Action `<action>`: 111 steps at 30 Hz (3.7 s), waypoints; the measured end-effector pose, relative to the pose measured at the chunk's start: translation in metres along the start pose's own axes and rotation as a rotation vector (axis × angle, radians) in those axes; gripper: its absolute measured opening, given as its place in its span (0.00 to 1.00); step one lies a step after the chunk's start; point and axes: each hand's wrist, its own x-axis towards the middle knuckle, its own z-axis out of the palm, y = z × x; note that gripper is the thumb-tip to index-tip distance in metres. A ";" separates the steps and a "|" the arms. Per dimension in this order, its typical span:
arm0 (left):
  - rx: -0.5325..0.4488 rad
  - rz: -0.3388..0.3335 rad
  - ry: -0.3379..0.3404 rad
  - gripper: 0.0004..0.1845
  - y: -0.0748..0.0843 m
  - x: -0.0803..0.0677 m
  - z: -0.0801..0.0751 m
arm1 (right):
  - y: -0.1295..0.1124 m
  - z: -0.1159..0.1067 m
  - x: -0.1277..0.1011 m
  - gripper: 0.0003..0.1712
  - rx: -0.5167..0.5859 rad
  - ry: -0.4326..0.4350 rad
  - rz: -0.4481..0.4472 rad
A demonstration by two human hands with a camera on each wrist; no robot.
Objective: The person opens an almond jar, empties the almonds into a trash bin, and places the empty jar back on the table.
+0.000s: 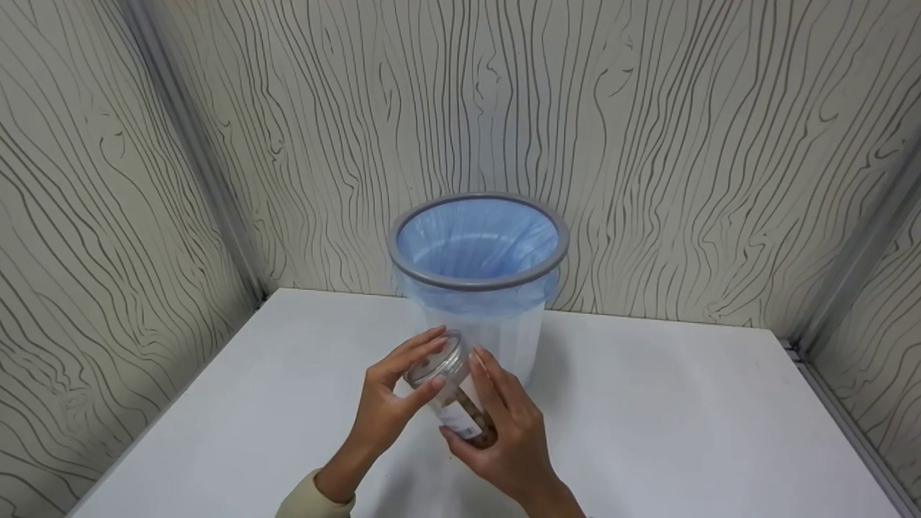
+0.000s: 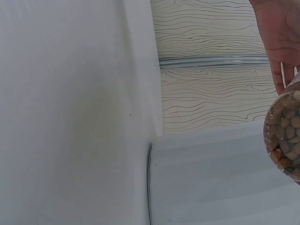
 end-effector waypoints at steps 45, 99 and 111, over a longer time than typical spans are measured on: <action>-0.113 0.105 -0.194 0.26 -0.013 0.007 -0.018 | -0.010 -0.004 0.008 0.49 -0.002 -0.014 0.033; 0.059 0.072 -0.049 0.23 0.005 0.004 -0.006 | -0.017 -0.004 0.014 0.48 -0.021 0.012 0.021; 0.062 0.055 -0.039 0.23 0.005 0.004 -0.005 | -0.003 -0.001 0.003 0.49 -0.003 0.007 0.011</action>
